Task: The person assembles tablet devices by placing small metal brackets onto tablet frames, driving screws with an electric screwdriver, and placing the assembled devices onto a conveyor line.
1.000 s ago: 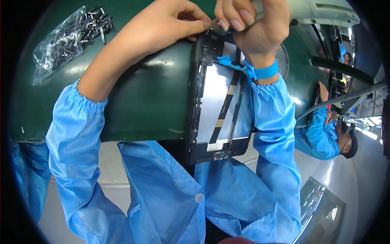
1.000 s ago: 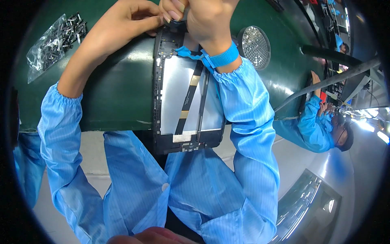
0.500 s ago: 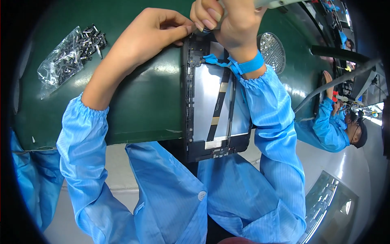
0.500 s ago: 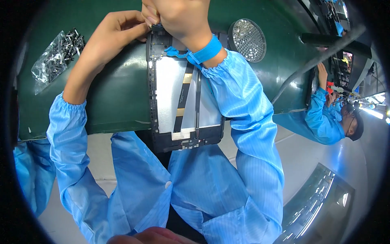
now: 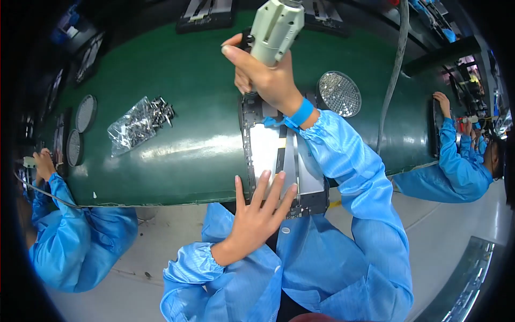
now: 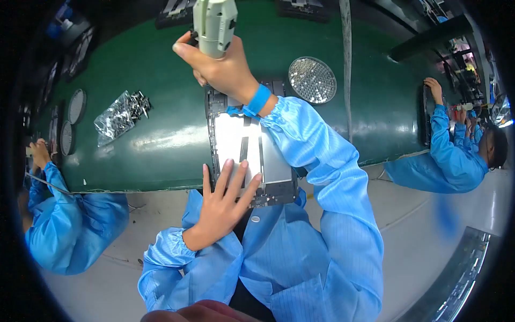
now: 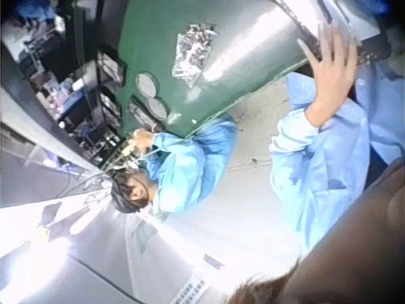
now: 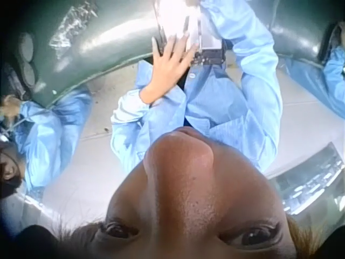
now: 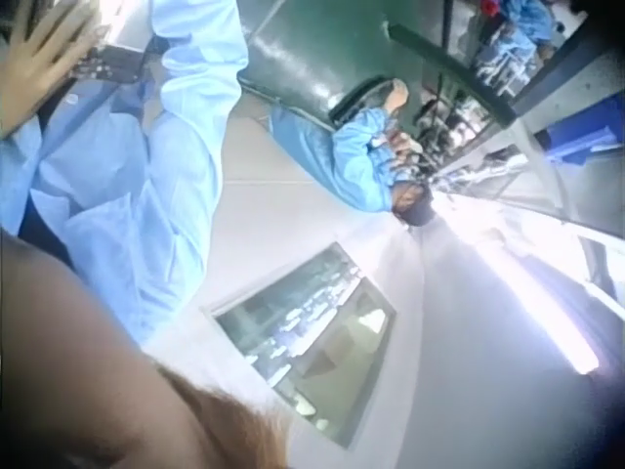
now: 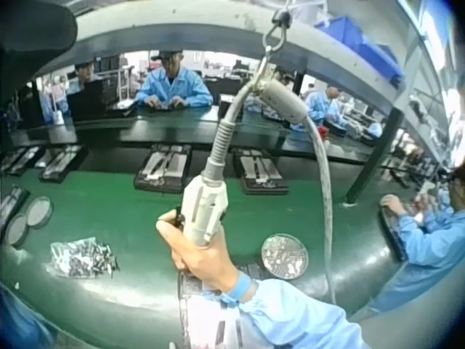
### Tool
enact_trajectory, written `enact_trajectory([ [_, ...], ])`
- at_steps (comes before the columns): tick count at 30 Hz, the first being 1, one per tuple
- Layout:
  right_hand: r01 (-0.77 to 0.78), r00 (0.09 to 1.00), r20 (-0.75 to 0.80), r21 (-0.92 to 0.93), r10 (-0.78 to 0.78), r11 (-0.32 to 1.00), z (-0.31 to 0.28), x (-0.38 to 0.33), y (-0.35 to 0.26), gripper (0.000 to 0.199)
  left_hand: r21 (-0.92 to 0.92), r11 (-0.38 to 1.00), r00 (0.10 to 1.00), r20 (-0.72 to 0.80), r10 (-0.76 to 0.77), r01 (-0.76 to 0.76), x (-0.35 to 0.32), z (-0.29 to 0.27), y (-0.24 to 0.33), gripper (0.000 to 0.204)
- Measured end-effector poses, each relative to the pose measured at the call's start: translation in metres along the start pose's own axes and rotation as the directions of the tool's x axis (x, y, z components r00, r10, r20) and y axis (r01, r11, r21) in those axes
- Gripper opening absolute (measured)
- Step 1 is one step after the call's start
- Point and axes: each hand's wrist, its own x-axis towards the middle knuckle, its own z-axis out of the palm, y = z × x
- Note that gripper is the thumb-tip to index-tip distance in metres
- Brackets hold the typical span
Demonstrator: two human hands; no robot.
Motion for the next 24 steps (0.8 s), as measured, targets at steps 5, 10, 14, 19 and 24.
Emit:
enact_trajectory([
  [5, 0.172, 0.970, -0.166, -0.049, -0.177, 0.984, -0.060, 0.003, -0.051, 0.010, 0.037, 0.997, 0.992, -0.099, 0.078, -0.075, 0.001, -0.020, -0.033, 0.046],
  [10, 0.242, 0.901, -0.366, -0.021, -0.233, 0.970, -0.146, -0.012, -0.075, 0.014, 0.177, 0.976, 0.937, -0.302, 0.175, -0.125, 0.050, -0.062, -0.078, 0.042],
  [14, 0.183, 0.870, -0.433, -0.159, -0.236, 0.970, -0.178, -0.026, -0.077, 0.016, 0.322, 0.933, 0.906, -0.327, 0.269, -0.161, 0.150, -0.060, -0.141, 0.058],
  [19, 0.110, 0.878, -0.448, -0.158, -0.171, 0.981, -0.170, -0.029, -0.079, 0.017, 0.372, 0.916, 0.948, -0.206, 0.241, -0.152, 0.259, -0.027, -0.241, 0.076],
  [24, 0.069, 0.905, -0.412, -0.111, -0.109, 0.991, -0.170, -0.032, -0.080, 0.017, 0.391, 0.898, 0.958, -0.116, 0.263, -0.200, 0.311, -0.008, -0.284, 0.069],
])
